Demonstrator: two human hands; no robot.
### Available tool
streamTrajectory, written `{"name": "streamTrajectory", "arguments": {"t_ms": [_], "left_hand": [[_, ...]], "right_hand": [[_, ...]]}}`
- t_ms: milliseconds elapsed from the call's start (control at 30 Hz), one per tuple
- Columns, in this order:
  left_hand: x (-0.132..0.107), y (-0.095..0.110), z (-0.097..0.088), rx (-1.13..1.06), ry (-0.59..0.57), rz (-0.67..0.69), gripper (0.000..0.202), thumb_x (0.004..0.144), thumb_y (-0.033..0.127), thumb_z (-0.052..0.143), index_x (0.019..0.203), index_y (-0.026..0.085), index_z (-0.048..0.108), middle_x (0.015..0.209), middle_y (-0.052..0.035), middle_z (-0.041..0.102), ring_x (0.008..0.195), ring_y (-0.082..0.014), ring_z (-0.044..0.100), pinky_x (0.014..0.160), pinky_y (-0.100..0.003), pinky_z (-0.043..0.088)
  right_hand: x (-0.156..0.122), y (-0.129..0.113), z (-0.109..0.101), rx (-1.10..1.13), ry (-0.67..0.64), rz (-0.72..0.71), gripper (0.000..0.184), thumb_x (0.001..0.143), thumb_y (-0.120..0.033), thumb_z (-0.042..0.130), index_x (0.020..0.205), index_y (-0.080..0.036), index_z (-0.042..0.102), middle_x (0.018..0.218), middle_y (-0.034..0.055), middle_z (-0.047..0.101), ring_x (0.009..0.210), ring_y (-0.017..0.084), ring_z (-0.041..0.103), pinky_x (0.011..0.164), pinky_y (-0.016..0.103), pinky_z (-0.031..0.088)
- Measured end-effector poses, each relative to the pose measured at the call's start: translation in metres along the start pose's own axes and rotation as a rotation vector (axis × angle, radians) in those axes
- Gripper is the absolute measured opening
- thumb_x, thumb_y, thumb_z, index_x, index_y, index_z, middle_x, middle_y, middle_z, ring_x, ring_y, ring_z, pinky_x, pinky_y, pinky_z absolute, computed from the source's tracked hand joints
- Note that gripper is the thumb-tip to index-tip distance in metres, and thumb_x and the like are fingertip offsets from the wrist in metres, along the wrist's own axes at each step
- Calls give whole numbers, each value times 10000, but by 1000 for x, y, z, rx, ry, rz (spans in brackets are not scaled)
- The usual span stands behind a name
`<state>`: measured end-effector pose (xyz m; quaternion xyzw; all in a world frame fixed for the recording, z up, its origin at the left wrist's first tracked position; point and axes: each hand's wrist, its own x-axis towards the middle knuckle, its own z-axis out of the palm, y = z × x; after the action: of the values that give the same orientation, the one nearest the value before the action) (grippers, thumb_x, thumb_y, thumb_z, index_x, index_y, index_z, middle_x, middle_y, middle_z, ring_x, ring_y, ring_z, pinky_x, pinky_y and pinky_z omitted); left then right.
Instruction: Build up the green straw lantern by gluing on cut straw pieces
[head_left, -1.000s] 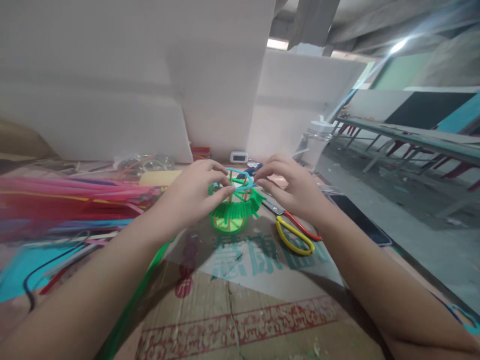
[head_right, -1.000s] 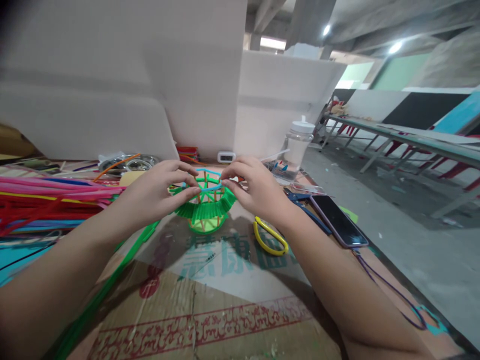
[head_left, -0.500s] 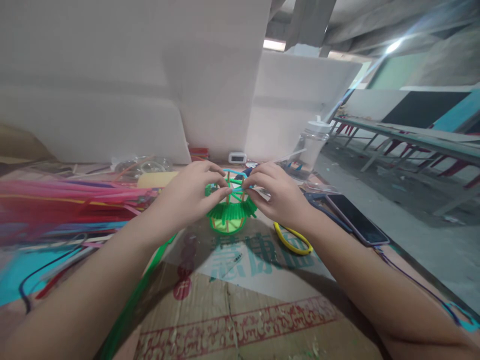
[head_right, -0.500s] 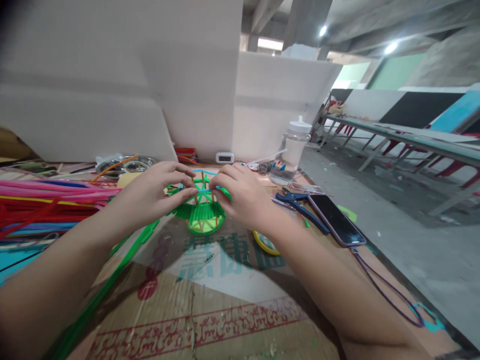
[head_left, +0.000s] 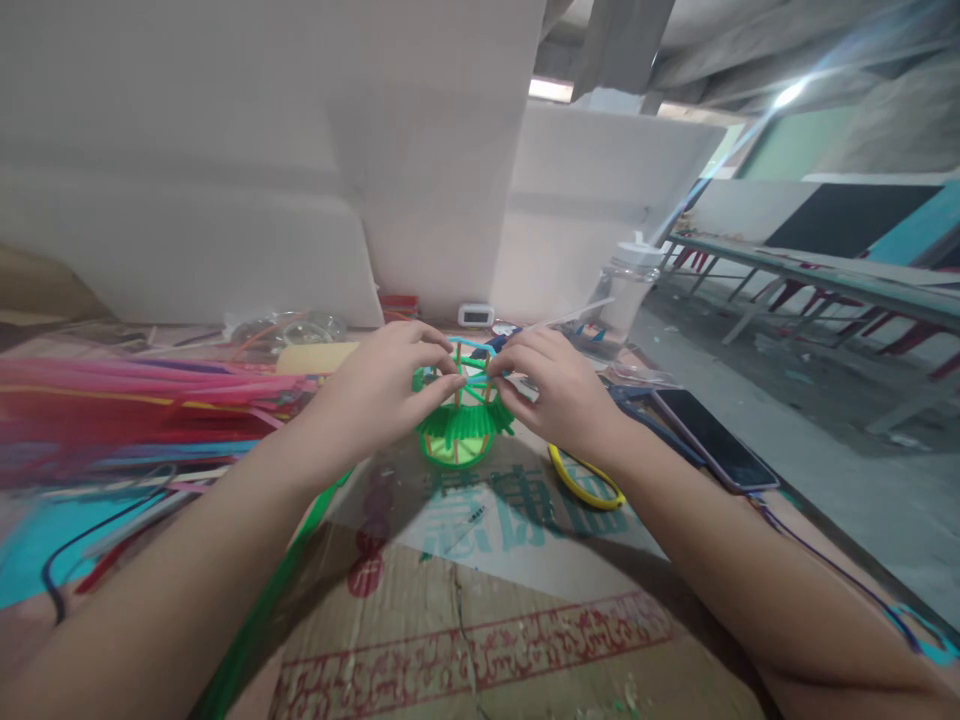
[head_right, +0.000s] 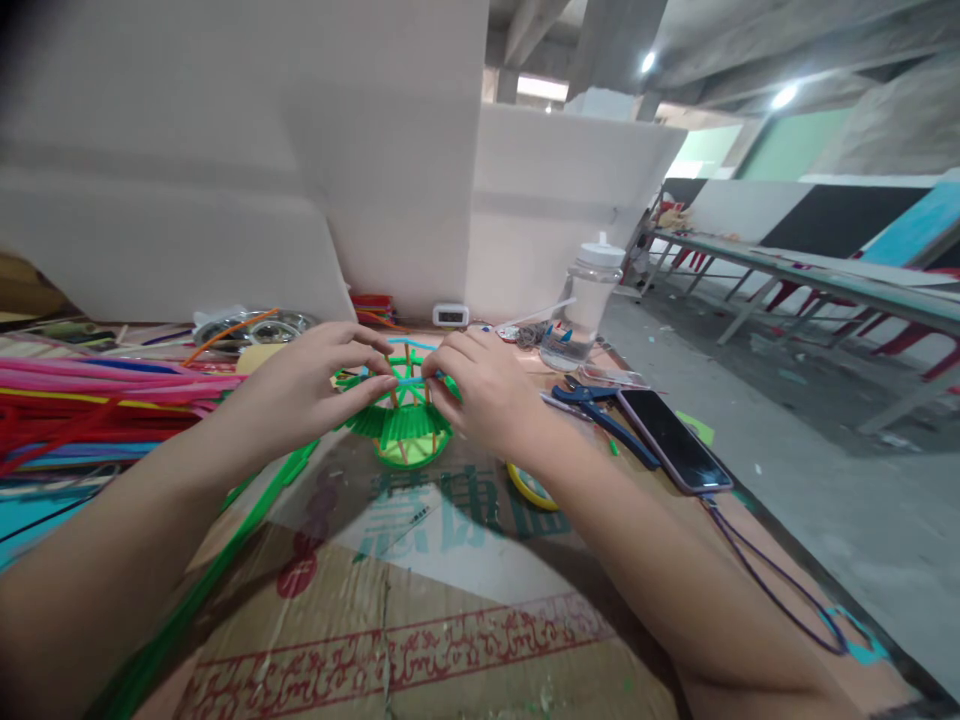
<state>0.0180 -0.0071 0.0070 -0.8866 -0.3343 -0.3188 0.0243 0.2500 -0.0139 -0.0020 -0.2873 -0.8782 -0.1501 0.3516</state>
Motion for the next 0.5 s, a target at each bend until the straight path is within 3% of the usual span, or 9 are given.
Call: {"name": "streamTrajectory", "arguments": {"t_ms": [200,500], "left_hand": [[0,18,-2,23,141,62,239,973,276,583,1128,174,734,1238,-138,666,1205,-291,593,1053,-491,456],[-2,38,5,67,266,70,179,980,231,575,1048,195,737,1184,-106,698,1179,-278,597,1052,-502,450]], "right_hand": [[2,-4,-3,15,65,-2,84,922,-149,554,875,-212,585,858,72,685,844,237,596,798,387,472],[3,-11,-10,8,179,-19,69,930,-143,562,908,-208,572,854,67,679,833,227,611,784,374,495]]}}
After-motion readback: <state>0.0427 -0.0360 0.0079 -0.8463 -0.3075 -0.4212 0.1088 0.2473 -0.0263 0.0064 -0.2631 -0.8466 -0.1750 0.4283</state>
